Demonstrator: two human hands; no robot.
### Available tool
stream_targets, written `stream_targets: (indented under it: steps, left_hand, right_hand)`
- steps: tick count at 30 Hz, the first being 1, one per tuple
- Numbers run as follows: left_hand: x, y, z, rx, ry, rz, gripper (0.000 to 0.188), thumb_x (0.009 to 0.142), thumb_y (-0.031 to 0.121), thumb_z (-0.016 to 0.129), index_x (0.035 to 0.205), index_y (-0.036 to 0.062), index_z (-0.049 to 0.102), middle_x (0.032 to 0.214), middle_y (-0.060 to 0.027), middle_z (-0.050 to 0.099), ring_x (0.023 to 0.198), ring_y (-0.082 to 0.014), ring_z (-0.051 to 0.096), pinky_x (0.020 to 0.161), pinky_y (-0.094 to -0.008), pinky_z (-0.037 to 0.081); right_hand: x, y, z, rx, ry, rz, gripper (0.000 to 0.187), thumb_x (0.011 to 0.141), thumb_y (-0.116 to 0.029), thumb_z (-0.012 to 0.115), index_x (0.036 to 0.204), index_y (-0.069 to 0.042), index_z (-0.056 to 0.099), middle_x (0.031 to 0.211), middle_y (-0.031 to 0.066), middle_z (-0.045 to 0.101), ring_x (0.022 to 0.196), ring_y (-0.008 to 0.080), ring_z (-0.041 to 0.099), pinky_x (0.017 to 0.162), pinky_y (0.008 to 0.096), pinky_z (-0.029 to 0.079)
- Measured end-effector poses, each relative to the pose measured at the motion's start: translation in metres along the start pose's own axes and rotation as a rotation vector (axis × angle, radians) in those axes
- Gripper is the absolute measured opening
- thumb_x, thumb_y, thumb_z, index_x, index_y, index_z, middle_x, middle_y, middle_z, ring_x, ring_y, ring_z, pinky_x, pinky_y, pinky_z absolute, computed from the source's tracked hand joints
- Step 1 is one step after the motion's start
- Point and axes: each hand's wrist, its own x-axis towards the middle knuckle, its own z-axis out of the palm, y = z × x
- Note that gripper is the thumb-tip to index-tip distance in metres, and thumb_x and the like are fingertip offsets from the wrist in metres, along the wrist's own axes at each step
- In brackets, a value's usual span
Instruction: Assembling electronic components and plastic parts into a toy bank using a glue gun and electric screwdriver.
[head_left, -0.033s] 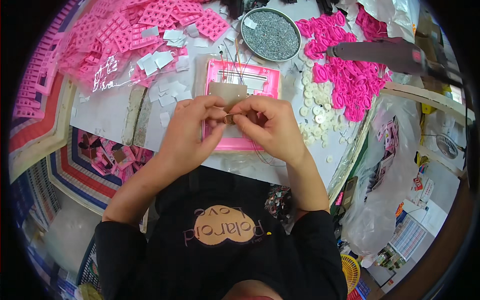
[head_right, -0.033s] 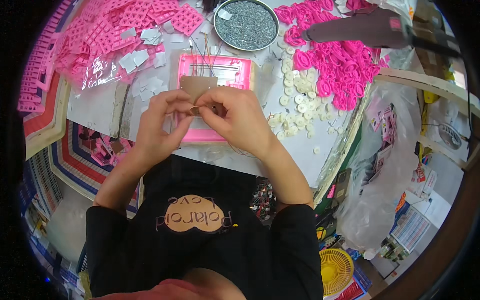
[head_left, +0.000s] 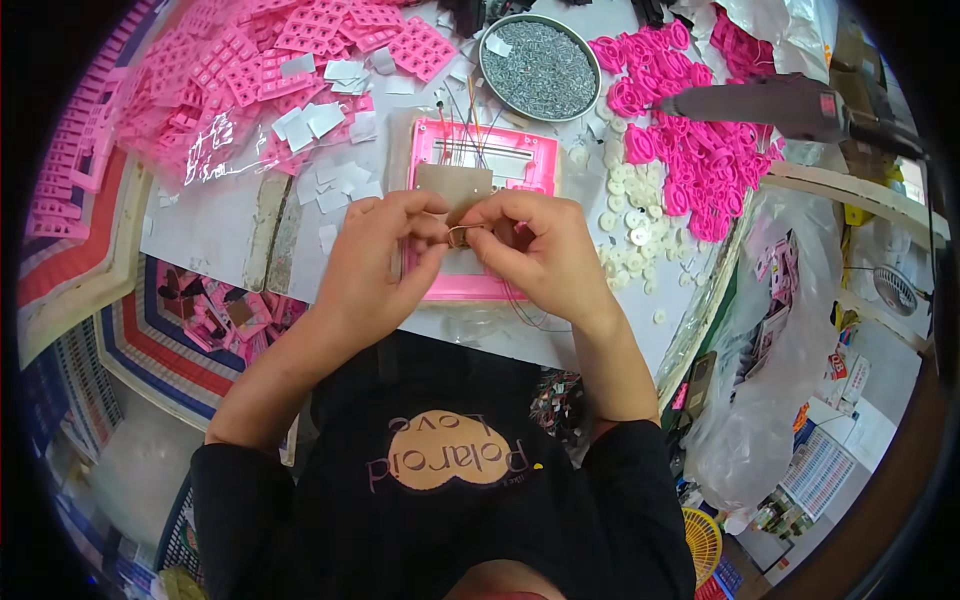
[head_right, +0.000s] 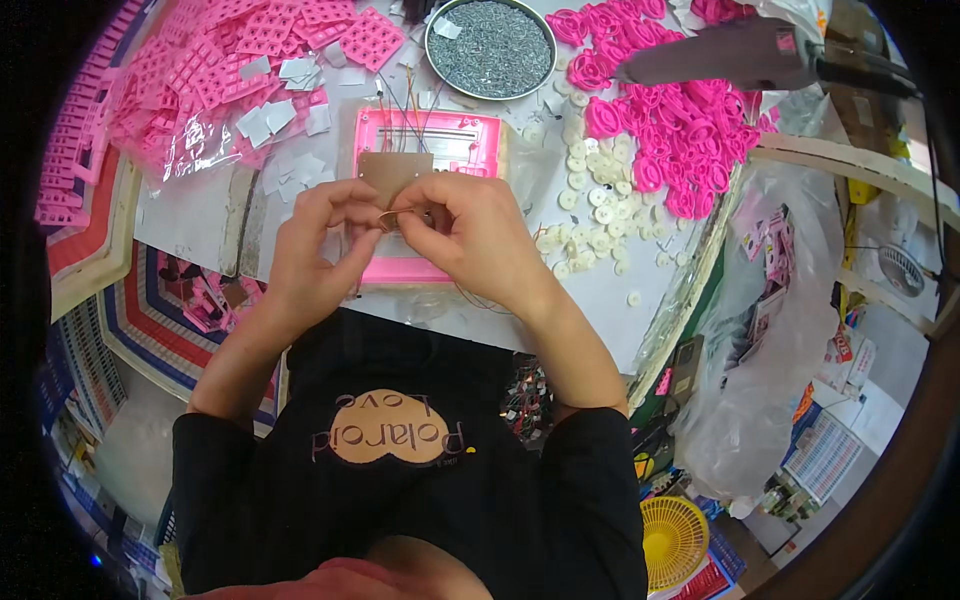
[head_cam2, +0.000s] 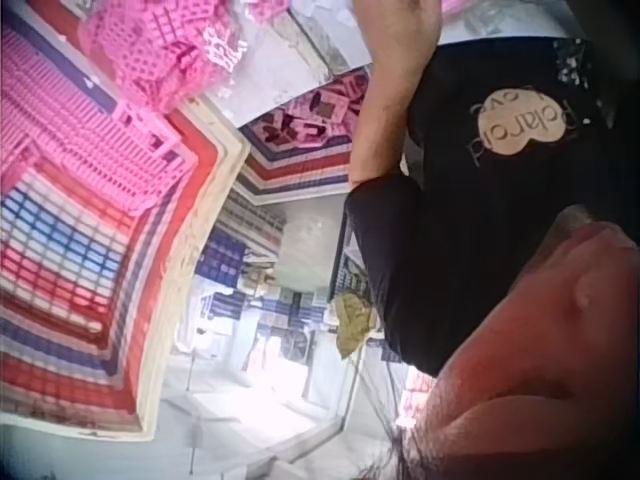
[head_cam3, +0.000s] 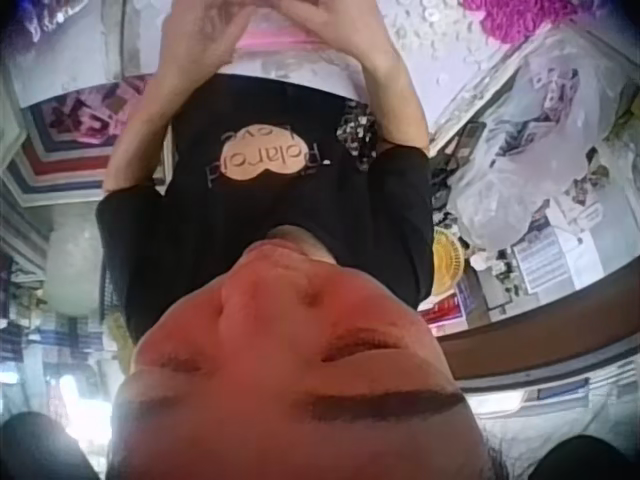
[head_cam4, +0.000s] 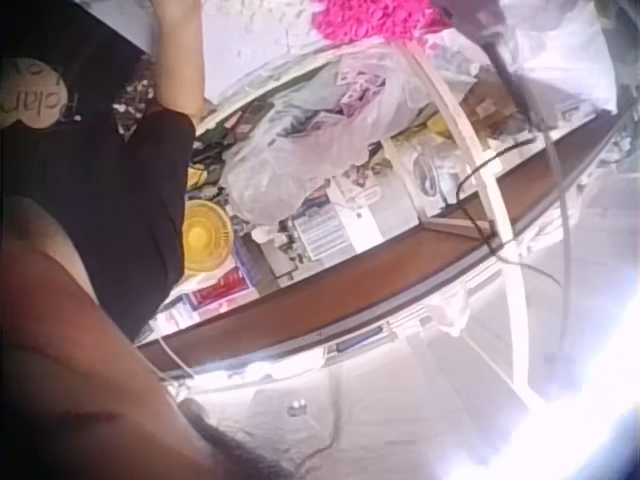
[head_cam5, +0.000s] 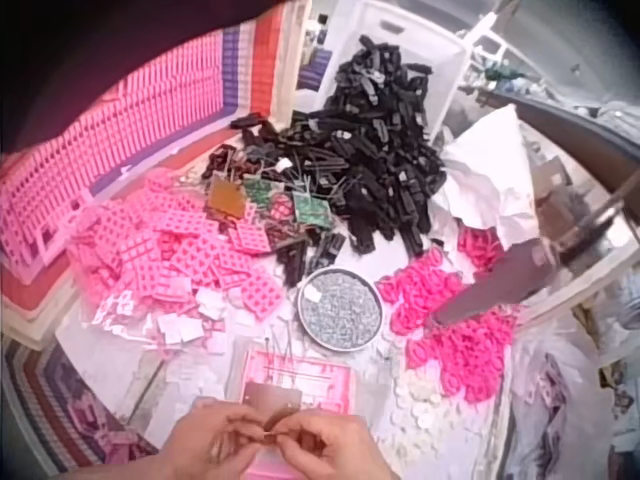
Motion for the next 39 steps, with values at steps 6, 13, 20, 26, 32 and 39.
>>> stream_targets:
  steps: [6,13,20,26,32,39]
  left_hand:
    - [0.003,-0.002,-0.002,0.165,-0.088,0.044,0.011,0.082,0.012,0.074,0.091,0.0113,0.068,0.081,0.0007,0.066,0.075,-0.0175,0.061,0.081,-0.0381,0.034]
    - [0.004,-0.001,-0.002,0.187,-0.129,0.027,0.01,0.079,0.008,0.074,0.088,0.0083,0.068,0.085,-0.0012,0.069,0.079,-0.0194,0.062,0.078,-0.0355,0.034]
    - [0.005,0.004,0.0,0.163,-0.108,-0.018,0.01,0.079,0.005,0.07,0.088,0.008,0.068,0.086,-0.0019,0.069,0.08,-0.0191,0.062,0.079,-0.0346,0.034]
    - [0.004,0.014,-0.004,0.219,-0.092,-0.039,0.011,0.078,0.006,0.07,0.089,0.0098,0.067,0.084,-0.0004,0.068,0.08,-0.0176,0.062,0.082,-0.0352,0.032]
    - [0.002,0.006,-0.002,0.211,-0.088,0.026,0.01,0.079,0.007,0.072,0.088,0.01,0.067,0.081,-0.0002,0.066,0.078,-0.0176,0.061,0.081,-0.0352,0.032]
    - [0.003,0.001,-0.006,0.17,-0.123,0.042,0.013,0.078,0.004,0.075,0.088,0.01,0.068,0.08,-0.0004,0.065,0.075,-0.018,0.059,0.078,-0.0354,0.033]
  right_hand:
    - [-0.003,0.012,0.005,0.129,0.041,0.057,0.008,0.084,-0.008,0.07,0.088,-0.002,0.072,0.064,0.0022,0.062,0.053,0.0063,0.051,0.05,0.0255,0.04]
    - [-0.006,0.01,0.004,0.091,0.069,0.048,0.008,0.083,-0.008,0.072,0.089,-0.002,0.071,0.064,0.0009,0.062,0.053,0.005,0.05,0.05,0.0241,0.041]
    - [-0.012,0.016,0.008,0.147,0.062,0.054,0.009,0.082,-0.007,0.073,0.089,-0.001,0.071,0.063,-0.0012,0.058,0.053,0.0037,0.046,0.05,0.023,0.038]
    - [-0.012,0.014,0.014,0.213,0.121,0.072,0.007,0.082,-0.005,0.073,0.088,-0.001,0.071,0.065,-0.0027,0.059,0.055,0.001,0.044,0.049,0.0217,0.034]
    - [-0.013,0.011,0.013,0.17,0.088,0.071,0.007,0.082,-0.005,0.072,0.088,-0.001,0.071,0.065,-0.0028,0.059,0.055,0.0008,0.043,0.049,0.022,0.034]
    - [-0.015,0.017,0.014,0.223,0.084,0.093,0.007,0.083,-0.005,0.072,0.09,-0.001,0.071,0.064,-0.0044,0.057,0.055,0.0007,0.042,0.05,0.0212,0.033]
